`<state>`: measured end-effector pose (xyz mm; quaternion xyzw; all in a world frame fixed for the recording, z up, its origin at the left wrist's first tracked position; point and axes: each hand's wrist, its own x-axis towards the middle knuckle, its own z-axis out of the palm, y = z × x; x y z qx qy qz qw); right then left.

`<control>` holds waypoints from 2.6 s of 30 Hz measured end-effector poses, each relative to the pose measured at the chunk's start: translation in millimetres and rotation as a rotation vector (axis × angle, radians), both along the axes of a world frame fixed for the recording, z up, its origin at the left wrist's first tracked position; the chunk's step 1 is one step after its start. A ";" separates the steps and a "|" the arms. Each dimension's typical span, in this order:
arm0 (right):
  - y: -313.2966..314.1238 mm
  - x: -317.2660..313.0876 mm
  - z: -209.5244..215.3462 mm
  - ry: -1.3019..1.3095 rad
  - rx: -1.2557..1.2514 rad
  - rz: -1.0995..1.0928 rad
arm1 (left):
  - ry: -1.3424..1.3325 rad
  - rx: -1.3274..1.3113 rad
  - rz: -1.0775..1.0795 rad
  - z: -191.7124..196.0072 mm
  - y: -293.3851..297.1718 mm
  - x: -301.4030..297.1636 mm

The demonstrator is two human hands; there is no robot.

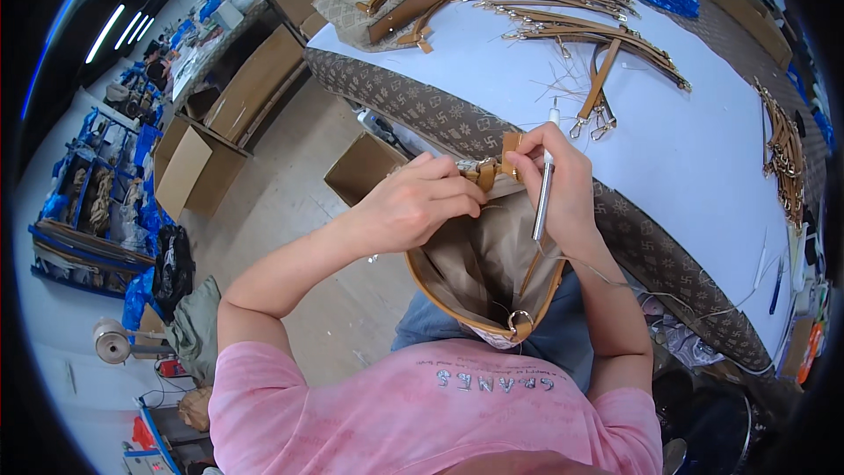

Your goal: Applying edge finishing liquid to the leather trim of a handbag using an applicator pen.

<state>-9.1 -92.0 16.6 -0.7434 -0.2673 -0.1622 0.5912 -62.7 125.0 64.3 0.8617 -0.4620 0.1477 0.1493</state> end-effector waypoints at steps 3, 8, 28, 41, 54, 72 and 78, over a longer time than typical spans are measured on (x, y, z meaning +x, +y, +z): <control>-0.9 -2.3 0.2 0.044 0.010 0.030 | 0.140 -0.123 0.013 -5.4 2.9 5.4; -5.5 -5.1 -3.3 0.097 0.050 -0.015 | 0.849 -0.625 0.253 -1.2 25.3 -20.7; -20.7 -17.4 20.3 -0.172 0.042 0.258 | 0.384 -0.525 0.413 3.0 21.0 -28.5; -25.6 -32.1 2.2 -0.107 -0.158 0.098 | 0.387 -0.432 0.413 15.3 1.8 -42.2; -33.5 -60.6 -29.0 -0.167 0.044 0.447 | -0.256 -0.051 0.101 -41.3 -16.2 -55.5; -32.8 -107.2 -84.7 -0.395 0.033 0.231 | 0.222 0.177 -0.013 6.4 -32.6 -57.6; -32.7 -110.4 -88.8 -0.361 0.044 0.217 | 0.208 0.141 -0.096 -9.2 -32.4 -51.1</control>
